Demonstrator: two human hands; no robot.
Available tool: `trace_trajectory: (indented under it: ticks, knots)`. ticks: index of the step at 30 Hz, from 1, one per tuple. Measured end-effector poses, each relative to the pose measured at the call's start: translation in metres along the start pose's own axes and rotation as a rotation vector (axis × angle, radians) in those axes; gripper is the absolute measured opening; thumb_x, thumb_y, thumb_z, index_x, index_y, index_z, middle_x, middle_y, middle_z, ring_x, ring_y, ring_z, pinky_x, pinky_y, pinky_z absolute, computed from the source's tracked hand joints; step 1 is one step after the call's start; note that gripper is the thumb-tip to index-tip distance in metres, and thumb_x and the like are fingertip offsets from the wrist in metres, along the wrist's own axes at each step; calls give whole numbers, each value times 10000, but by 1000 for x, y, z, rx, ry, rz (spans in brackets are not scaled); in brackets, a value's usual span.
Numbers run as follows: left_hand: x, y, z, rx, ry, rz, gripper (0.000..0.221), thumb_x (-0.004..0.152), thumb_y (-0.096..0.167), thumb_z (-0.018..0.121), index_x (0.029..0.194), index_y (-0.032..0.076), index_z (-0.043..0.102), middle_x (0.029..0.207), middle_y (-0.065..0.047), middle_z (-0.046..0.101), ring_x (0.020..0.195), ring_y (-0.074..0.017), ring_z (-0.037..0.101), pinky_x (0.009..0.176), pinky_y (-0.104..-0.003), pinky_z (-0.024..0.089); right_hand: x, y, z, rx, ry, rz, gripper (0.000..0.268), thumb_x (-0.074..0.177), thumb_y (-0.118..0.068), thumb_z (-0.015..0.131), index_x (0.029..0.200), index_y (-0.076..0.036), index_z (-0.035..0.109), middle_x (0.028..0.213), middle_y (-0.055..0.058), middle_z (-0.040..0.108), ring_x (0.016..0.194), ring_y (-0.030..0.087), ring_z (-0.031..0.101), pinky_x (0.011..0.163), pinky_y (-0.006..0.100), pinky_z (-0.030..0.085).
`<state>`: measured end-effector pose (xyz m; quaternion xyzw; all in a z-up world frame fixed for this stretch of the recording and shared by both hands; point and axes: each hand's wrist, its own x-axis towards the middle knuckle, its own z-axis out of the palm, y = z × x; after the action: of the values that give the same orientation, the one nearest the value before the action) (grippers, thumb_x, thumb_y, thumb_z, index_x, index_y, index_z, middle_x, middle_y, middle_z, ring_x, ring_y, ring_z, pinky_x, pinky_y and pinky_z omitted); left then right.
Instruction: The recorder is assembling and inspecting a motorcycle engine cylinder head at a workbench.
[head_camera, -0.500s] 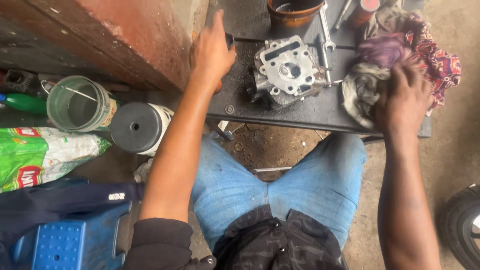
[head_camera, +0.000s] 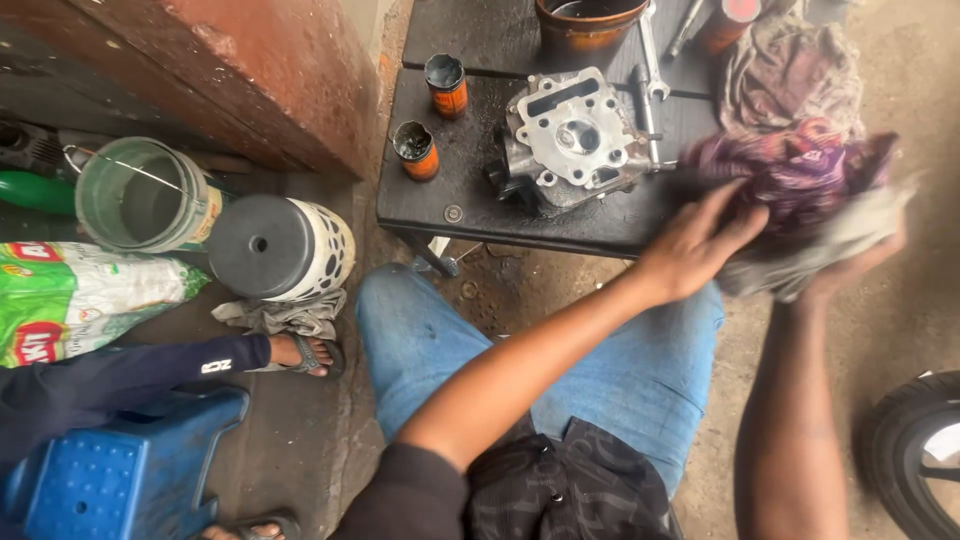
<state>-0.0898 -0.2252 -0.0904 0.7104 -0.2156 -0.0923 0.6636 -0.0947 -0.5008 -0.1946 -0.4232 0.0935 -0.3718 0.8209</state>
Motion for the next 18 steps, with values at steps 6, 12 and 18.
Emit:
trace_trajectory:
  ticks: [6, 12, 18]
  knots:
    - [35, -61, 106, -746, -434, -231, 779, 1200, 588, 184, 1529, -28, 530, 1376, -318, 647, 1213, -314, 648, 1088, -488, 524, -55, -55, 80, -936, -233, -574, 400, 1056, -268, 848, 1209, -12, 582, 1092, 95, 605, 893, 139, 586, 775, 284, 471]
    - [-20, 11, 36, -591, -425, -75, 643, 1136, 532, 407, 1580, 67, 439, 1483, -166, 595, 1380, -241, 573, 1191, -427, 464, 10, -71, 46, -1342, -403, -837, 350, 1057, -225, 729, 1301, -7, 604, 1186, 153, 630, 1082, 218, 587, 970, 368, 517]
    - [-73, 51, -77, 367, 102, 564, 353, 1068, 457, 637, 1222, 143, 685, 1183, -63, 748, 1076, -165, 712, 1019, -386, 589, 60, -19, 16, -2233, -602, -1082, 556, 973, -458, 715, 1412, -118, 676, 1334, 119, 621, 1268, 236, 477, 933, 453, 433]
